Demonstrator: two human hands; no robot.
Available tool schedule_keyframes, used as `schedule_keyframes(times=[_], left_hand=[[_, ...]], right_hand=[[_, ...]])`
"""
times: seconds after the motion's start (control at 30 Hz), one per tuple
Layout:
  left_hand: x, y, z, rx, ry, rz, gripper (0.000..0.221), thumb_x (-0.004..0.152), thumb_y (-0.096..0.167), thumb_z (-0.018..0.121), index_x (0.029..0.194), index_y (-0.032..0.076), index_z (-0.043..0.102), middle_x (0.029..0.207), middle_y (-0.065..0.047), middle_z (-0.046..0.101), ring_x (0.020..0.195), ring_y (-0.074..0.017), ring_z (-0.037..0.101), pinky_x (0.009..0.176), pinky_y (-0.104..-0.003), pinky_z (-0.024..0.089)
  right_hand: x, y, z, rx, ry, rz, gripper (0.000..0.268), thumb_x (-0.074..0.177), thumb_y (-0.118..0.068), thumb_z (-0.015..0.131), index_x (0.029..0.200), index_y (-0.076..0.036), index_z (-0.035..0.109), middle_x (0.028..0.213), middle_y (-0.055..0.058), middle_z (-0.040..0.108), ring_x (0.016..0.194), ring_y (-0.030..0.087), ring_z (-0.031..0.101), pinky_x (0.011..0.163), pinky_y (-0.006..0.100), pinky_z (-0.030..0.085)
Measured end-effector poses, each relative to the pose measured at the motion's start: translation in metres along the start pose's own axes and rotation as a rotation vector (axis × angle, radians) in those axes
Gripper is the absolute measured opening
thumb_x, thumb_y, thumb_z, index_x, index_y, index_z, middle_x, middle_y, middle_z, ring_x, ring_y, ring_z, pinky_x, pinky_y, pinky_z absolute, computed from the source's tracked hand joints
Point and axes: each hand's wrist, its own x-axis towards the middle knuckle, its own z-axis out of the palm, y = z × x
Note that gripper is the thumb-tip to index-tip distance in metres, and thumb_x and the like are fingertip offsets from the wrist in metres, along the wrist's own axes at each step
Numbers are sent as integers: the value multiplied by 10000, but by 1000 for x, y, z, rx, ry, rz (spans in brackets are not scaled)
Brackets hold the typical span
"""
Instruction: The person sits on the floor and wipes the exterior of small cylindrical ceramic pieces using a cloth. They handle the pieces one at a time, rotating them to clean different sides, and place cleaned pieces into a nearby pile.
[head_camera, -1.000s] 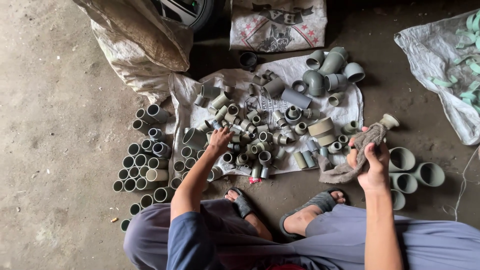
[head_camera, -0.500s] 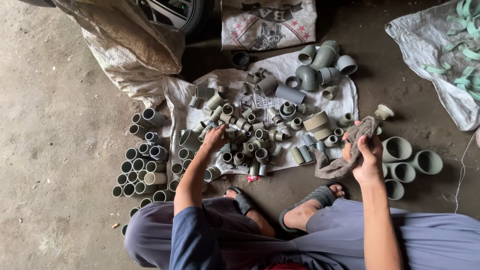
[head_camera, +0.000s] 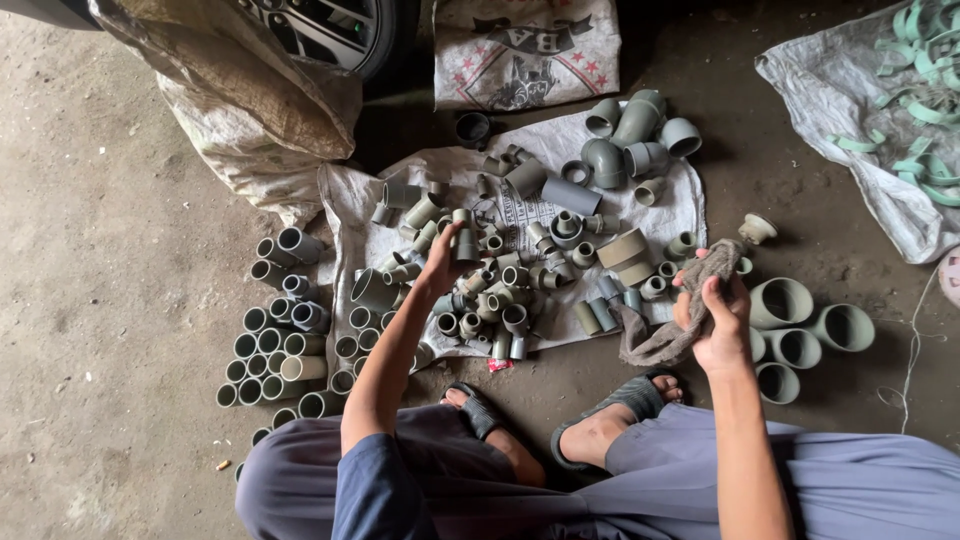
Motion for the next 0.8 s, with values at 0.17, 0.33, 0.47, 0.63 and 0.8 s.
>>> schedule_keyframes(times=[0.17,0.33,0.47,0.63,0.8], left_hand=[[11,-18,37,485,41,297,512,789,342,927,1160,99,670,1089,-100,693,997,-264,678,858,-467,570],[45,-53,25,900,45,475,552,762,417,930,1209,195,695,1191,-96,734,1198,-407,634,1036,-568,500],[27,-60,48,722,98,548,517,883,391,831,1301,157,636,1125,-167,737,1050,-379,700,906,-524,570],[42,-57,68,123,146,383,464,1036,523,579,1177,84,625,927,-161,707,684,-296,731,604,-372,654],[-12,-20,113,-450,-226,169,482,1034,576,472,1193,130,565,1007,-169,607,633,-288,562,564,-379,470]], right_hand=[[2,2,11,13,-19,-7,457,1045,-253,564,1407,9,467,943,261,568,396,104,430,385,226,350],[4,7,3,24,2,1,471,1043,-233,569,1421,10,424,929,280,565,379,120,427,366,236,349],[4,7,2,27,14,14,447,1039,-226,571,1395,9,439,927,282,574,367,124,424,368,236,341],[4,5,5,23,16,20,400,1045,-226,561,1348,9,445,937,277,583,373,113,429,367,226,336],[4,15,2,-1,8,41,457,1056,-342,518,1403,-56,435,1058,317,601,378,132,438,358,229,334]])
